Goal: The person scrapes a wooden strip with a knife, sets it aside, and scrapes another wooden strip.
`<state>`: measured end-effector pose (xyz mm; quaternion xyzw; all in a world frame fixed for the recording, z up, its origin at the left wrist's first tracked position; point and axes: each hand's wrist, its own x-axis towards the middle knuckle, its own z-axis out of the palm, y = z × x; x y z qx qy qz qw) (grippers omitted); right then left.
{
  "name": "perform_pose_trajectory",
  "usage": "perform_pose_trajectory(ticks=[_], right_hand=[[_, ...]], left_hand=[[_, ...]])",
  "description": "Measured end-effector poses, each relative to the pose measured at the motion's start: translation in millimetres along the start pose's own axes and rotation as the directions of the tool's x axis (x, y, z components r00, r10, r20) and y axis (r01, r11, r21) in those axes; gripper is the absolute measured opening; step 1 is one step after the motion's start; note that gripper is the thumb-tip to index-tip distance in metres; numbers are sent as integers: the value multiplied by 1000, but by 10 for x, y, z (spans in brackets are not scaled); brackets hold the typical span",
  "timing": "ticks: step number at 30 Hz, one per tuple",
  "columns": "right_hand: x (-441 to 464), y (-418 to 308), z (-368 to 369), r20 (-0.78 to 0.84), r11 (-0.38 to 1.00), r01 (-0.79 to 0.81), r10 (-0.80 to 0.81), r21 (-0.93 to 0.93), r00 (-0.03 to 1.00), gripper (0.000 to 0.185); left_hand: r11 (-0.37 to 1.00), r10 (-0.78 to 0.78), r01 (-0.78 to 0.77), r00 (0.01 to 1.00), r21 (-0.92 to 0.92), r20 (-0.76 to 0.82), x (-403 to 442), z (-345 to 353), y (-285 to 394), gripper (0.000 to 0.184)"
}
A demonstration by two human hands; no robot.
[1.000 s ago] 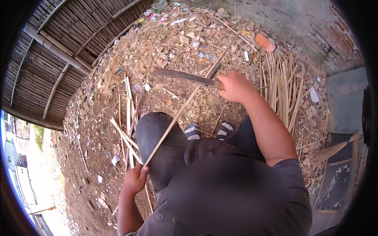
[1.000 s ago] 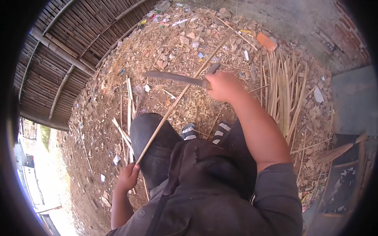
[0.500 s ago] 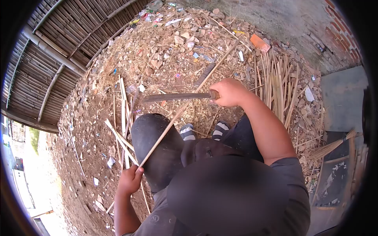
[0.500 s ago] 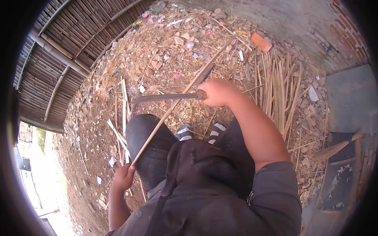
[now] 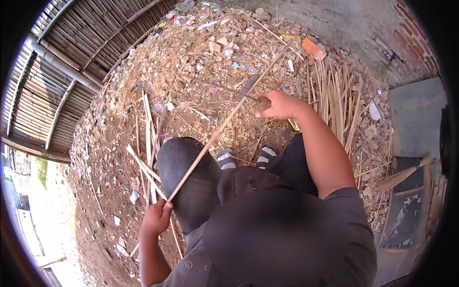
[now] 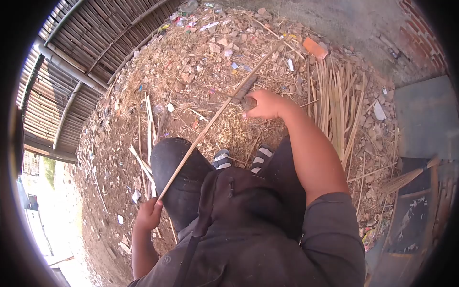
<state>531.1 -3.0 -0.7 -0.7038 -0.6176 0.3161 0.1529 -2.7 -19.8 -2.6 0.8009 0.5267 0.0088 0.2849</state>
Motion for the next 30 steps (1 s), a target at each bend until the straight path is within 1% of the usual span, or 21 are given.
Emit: perform_pose_trajectory(ticks=[1, 3, 4, 5, 8, 9, 12, 15, 18, 21, 24, 25, 28, 29, 30], right_hand=[[-26, -32, -76, 54, 953, -197, 190, 228, 980, 66], [20, 82, -111, -167, 993, -81, 94, 82, 982, 69], [62, 177, -79, -266, 999, -35, 34, 0, 963, 70], [98, 287, 71, -427, 996, 62, -82, -60, 901, 54], [44, 58, 40, -245, 999, 26, -34, -34, 969, 50], [11, 2, 82, -317, 996, 89, -93, -27, 944, 44], [-81, -181, 18, -383, 990, 142, -125, 19, 915, 39], [-81, -212, -35, -414, 993, 79, -109, -89, 904, 34], [-14, -109, 36, -433, 973, 142, -208, -182, 877, 29], [-30, -196, 136, -400, 934, 225, -325, -277, 857, 28], [-87, -397, 224, -339, 889, 263, -396, -374, 853, 27], [-25, -333, 268, -318, 913, 226, -338, -340, 886, 24], [144, -110, 263, -359, 988, 122, -149, -98, 921, 19], [207, -23, 274, -427, 988, 121, -150, -94, 892, 18], [172, -103, 243, -399, 974, 135, -199, -183, 895, 18]], left_hand=[[1000, -26, 26, 999, 12, 19, 0, -11, 25, 49], [996, -84, 81, 995, 39, 62, -32, -54, 92, 49], [997, -82, 81, 994, 21, 71, -35, -65, 86, 49], [997, -81, 80, 994, 4, 80, -38, -71, 76, 49], [997, -67, 70, 993, -24, 93, -47, -67, 46, 51], [998, -56, 59, 994, -28, 94, -31, -61, 32, 52], [991, -76, 88, 991, -103, 110, -16, 22, -104, 55], [983, -74, 94, 989, -157, 125, -44, 62, -156, 56], [977, -66, 87, 991, -194, 113, -58, 49, -96, 57], [983, -72, 88, 993, -162, 97, -44, 37, -16, 56], [1000, -23, 23, 1000, 19, -4, -56, 102, 38, 52], [999, -33, 33, 999, 25, -23, -68, 129, 34, 51], [998, -46, 48, 996, 30, -76, -105, 211, 16, 48], [999, -37, 40, 995, 24, -89, -112, 220, 16, 48], [999, -29, 31, 994, 17, -101, -118, 229, 18, 48]])
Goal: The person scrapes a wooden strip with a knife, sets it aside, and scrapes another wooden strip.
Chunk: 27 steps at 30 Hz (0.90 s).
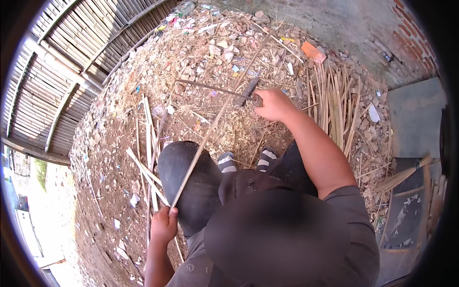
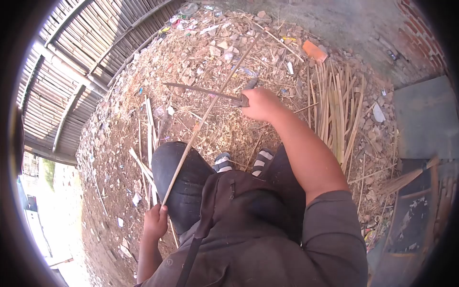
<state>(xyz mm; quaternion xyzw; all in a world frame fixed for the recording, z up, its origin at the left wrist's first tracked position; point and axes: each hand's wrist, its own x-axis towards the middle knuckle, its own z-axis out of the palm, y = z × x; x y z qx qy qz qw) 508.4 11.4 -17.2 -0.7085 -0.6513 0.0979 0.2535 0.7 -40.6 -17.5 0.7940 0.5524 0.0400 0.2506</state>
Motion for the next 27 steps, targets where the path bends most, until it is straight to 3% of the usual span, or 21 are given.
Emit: perform_pose_trajectory(ticks=[3, 6, 7, 10, 11, 15, 18, 19, 22, 26, 27], right_hand=[[-98, -279, 6, 56, 974, 172, -165, -148, 985, 16], [-98, -272, 54, 141, 983, 119, -99, -140, 985, 16], [-69, -203, 114, 132, 999, 24, -18, -42, 991, 17], [-24, -229, 146, 148, 991, 11, 9, -130, 989, 18], [-53, -251, 181, 83, 993, 59, -50, -103, 995, 19], [-136, -545, 65, 136, 954, 164, -133, -252, 982, 23], [-55, -311, 116, 120, 990, 84, -70, -115, 990, 23], [-52, -302, 67, 84, 998, -66, 66, -3, 994, 23], [7, -228, -41, 29, 984, -125, 130, -129, 991, 22], [-110, -409, 52, 204, 960, 156, -108, -234, 973, 22], [-116, -472, 42, 238, 944, 170, -102, -283, 966, 20]], left_hand=[[1000, 23, -23, 1000, 0, 7, 7, -33, 12, 49], [1000, 21, -21, 999, -12, 46, 30, -91, 15, 50], [1000, -12, 13, 996, -20, 88, 48, -91, 11, 51], [999, -29, 33, 996, -43, 83, 63, -166, 98, 51], [997, -50, 55, 994, -48, 98, 58, -181, 90, 51], [999, -39, 42, 995, -29, 87, 5, -158, 37, 49], [999, -50, 48, 996, 20, 77, 32, -129, 38, 46], [998, -62, 61, 995, 16, 76, 43, -140, 93, 45], [998, -53, 52, 996, 18, 73, 45, -228, 168, 44], [993, -12, 6, 999, 117, 52, 80, -285, 193, 44], [992, 3, -9, 999, 129, 43, 100, -257, 143, 45]])
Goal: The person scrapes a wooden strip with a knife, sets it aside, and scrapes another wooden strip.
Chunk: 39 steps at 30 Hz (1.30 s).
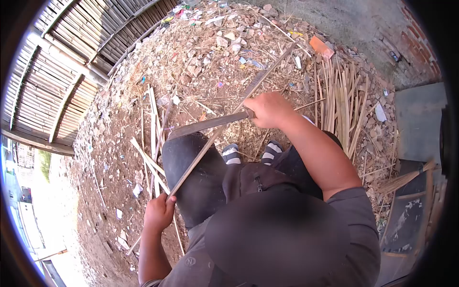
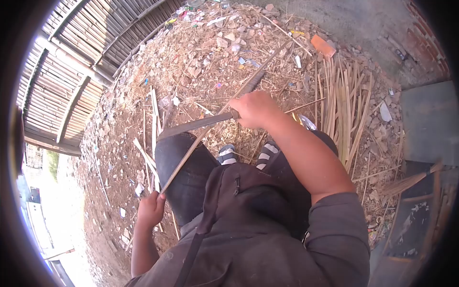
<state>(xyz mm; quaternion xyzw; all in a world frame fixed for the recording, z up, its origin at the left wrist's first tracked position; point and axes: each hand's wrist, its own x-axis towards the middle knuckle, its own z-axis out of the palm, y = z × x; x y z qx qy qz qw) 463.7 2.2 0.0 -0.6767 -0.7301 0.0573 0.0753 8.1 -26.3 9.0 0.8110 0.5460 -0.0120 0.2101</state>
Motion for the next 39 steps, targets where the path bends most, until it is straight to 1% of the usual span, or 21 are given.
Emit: perform_pose_trajectory(ticks=[1, 3, 4, 7, 8, 11, 12, 13, 15, 16, 19, 20, 23, 24, 27, 28, 31, 34, 37, 39], right_hand=[[18, 80, 67, -17, 989, -69, 71, 128, 997, 22], [88, 409, 225, -40, 911, -190, 220, 367, 975, 27], [76, 486, 234, -122, 864, -246, 329, 438, 936, 43], [45, 516, 166, -280, 890, -217, 345, 402, 896, 34], [0, 488, 133, -220, 904, -235, 326, 357, 919, 37], [-64, 170, -111, -42, 972, -167, 177, 168, 983, 45], [-73, 191, -66, -92, 994, -61, 70, 92, 993, 41], [-52, 244, -21, -85, 973, -107, 126, 204, 988, 40], [-2, 375, 49, -53, 886, -199, 242, 418, 969, 40], [26, 413, 62, -13, 789, -321, 384, 524, 923, 40], [38, 485, 52, -176, 869, -278, 374, 409, 911, 38], [75, 521, 94, -131, 902, -228, 292, 366, 947, 35], [5, 199, -14, -35, 963, -58, 70, 264, 997, 40], [-43, 60, -161, 20, 972, -49, 46, 229, 999, 38], [-25, 209, -51, 34, 925, -6, -7, 381, 999, 38], [-15, 221, 0, 24, 916, -20, 11, 400, 1000, 33], [-6, 164, -44, 41, 943, -47, 35, 331, 999, 33], [-18, 55, -125, -17, 991, 53, -51, 119, 999, 35], [18, 59, -73, -53, 984, 98, -91, 149, 994, 28], [82, 114, 61, 120, 910, -54, 5, 412, 993, 23]], left_hand=[[1000, -6, 6, 1000, -6, 0, -10, 60, -32, 45], [1000, -7, 7, 1000, -19, -16, 3, 144, -75, 47], [1000, -10, 10, 1000, -20, -28, 8, 166, -78, 47], [1000, -8, 7, 999, -17, -51, -35, 202, -104, 48], [1000, 1, -2, 998, -21, -56, -31, 206, -111, 48], [999, 26, -27, 999, -41, -40, -16, 216, -155, 49], [998, 32, -34, 999, -49, -34, -10, 214, -170, 49], [997, 9, -11, 1000, -71, -23, -3, 217, -170, 49], [993, -26, 27, 1000, -112, 3, 17, 215, -154, 50], [991, -30, 31, 1000, -127, 9, 31, 205, -146, 50], [986, -48, 51, 999, -162, 27, -16, 149, -128, 50], [984, -49, 54, 998, -169, 31, -22, 136, -99, 50], [982, -31, 36, 999, -187, 30, 4, 179, -114, 49], [981, -22, 26, 1000, -194, 23, 19, 210, -135, 49], [993, 0, -7, 998, -115, -61, 4, 336, -187, 49], [993, -4, -2, 999, -121, -52, -13, 329, -194, 49], [990, -2, -3, 999, -139, -35, 7, 268, -175, 49], [988, -2, -3, 999, -152, -33, -5, 215, -120, 49], [990, -6, 1, 999, -141, -39, 1, 241, -127, 48], [990, -16, 9, 999, -144, -47, 14, 308, -147, 48]])
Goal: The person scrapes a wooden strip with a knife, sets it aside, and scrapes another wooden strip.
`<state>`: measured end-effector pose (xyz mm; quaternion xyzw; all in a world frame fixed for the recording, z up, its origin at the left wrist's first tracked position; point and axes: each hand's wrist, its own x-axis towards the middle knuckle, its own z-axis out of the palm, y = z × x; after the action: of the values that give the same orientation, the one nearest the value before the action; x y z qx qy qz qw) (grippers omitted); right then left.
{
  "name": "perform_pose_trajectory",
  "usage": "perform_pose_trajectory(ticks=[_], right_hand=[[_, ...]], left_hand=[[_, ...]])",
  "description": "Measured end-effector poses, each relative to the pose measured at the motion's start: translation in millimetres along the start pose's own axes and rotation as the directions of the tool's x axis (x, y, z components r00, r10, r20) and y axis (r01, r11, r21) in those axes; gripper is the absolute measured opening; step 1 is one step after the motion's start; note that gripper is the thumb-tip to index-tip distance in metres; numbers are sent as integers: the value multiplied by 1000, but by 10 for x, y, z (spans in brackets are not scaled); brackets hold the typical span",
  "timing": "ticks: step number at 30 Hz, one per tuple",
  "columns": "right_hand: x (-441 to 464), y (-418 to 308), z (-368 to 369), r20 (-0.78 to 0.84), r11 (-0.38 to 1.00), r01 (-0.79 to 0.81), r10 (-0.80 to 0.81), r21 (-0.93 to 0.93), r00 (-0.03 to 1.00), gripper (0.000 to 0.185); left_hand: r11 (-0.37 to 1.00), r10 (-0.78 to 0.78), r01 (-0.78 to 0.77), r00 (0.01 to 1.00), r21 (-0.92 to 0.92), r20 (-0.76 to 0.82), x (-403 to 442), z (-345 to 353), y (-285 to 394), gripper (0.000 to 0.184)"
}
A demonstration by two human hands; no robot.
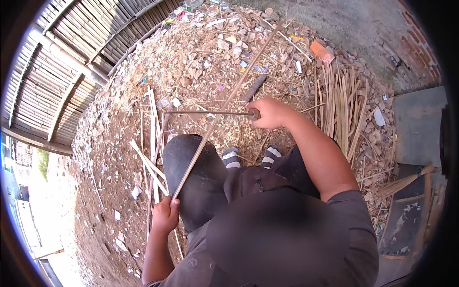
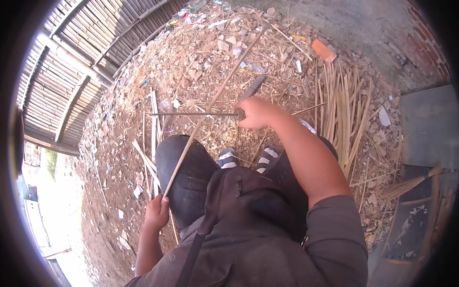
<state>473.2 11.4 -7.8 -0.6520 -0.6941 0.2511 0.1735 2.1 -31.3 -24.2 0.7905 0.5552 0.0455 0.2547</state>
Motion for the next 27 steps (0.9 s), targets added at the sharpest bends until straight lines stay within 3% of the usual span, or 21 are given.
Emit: perform_pose_trajectory(ticks=[1, 4, 5, 8, 11, 14, 20, 21, 27], right_hand=[[34, 37, 12, 67, 989, -73, 65, 132, 996, 21], [60, -37, 3, -46, 995, 48, -51, -83, 998, 25], [32, -90, -12, -42, 991, 19, -25, -133, 999, 23], [-31, -195, 28, -163, 954, 105, -155, -282, 974, 14], [34, -62, 51, -65, 985, 27, -38, -168, 997, 18], [73, -103, 110, -135, 982, 11, -37, -190, 990, 14], [-2, -223, 152, -204, 954, 156, -212, -256, 956, 15], [56, -102, 155, -193, 983, 52, -86, -177, 977, 18], [27, -214, 97, -168, 958, 32, -82, -285, 982, 18]], left_hand=[[1000, -7, 7, 1000, -3, 8, 0, -5, -4, 48], [999, -35, 36, 999, -38, 39, -2, -91, 2, 49], [997, -47, 51, 997, -65, 63, -16, -139, 20, 50], [997, -25, 31, 996, -69, 81, 20, -175, 28, 52], [996, -48, 55, 994, -64, 102, 55, -151, 43, 54], [996, -51, 59, 993, -74, 104, 76, -199, 77, 55], [998, -54, 51, 994, 33, 91, 20, -210, 106, 53], [997, -64, 67, 995, -30, 76, 23, -163, 125, 52], [997, -54, 56, 997, -50, 57, 2, -160, 86, 53]])
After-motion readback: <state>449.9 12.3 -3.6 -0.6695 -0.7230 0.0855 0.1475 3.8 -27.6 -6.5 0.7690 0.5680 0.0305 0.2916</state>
